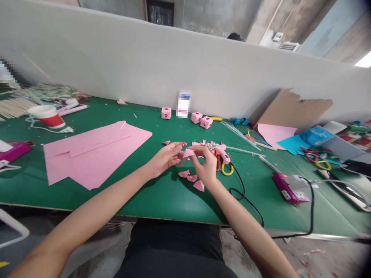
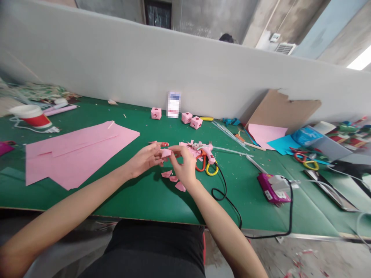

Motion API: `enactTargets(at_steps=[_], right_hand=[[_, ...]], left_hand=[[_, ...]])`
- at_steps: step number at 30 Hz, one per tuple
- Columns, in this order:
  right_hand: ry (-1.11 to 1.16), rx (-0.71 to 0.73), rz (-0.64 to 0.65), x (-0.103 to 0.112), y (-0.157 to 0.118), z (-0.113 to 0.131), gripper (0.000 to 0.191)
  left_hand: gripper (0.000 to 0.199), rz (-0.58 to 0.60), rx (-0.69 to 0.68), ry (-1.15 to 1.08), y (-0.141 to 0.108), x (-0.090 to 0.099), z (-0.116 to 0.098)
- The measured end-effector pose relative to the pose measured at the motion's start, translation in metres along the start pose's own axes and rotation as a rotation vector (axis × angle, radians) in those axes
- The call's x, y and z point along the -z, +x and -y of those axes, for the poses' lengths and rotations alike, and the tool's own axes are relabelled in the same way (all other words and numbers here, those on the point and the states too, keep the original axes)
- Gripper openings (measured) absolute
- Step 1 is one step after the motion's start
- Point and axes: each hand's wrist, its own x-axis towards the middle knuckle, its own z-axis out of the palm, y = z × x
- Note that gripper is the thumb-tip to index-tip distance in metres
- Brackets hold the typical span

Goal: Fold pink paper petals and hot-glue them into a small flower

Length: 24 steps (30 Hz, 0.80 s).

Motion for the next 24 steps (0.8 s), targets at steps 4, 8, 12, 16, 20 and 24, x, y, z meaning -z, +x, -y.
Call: enactTargets(at_steps=[4,8,12,16,20,24], right_hand=[[-0.016,0.147,0.015,0.003,0.002,0.005,0.018],[-0.035,0.197,0.015,0.005,0.004,0.006,0.019],[-0.011,0.164,0.024,0.004,0.004,0.004,0.019],[0.124,-0.094,0.043,0.002,0.003,0.002,0.016],[0.273,-0.262,0.065,0.003,0.004,0.001,0.019],[0.309,-0.367,0.138,0.005,0.007,0.002,0.028]], left_hand=[[0.045,0.059,0.062,-0.120,0.000,0.003,0.002],[0.043,0.051,0.071,-0.146,0.000,0.007,0.004],[0.044,0.040,0.053,-0.122,0.000,0.009,0.002],[0.045,0.044,-0.022,-0.077,0.002,0.011,0.000],[0.048,0.010,-0.121,0.023,0.003,0.012,-0.001],[0.049,-0.042,-0.158,0.088,0.002,0.011,-0.002]])
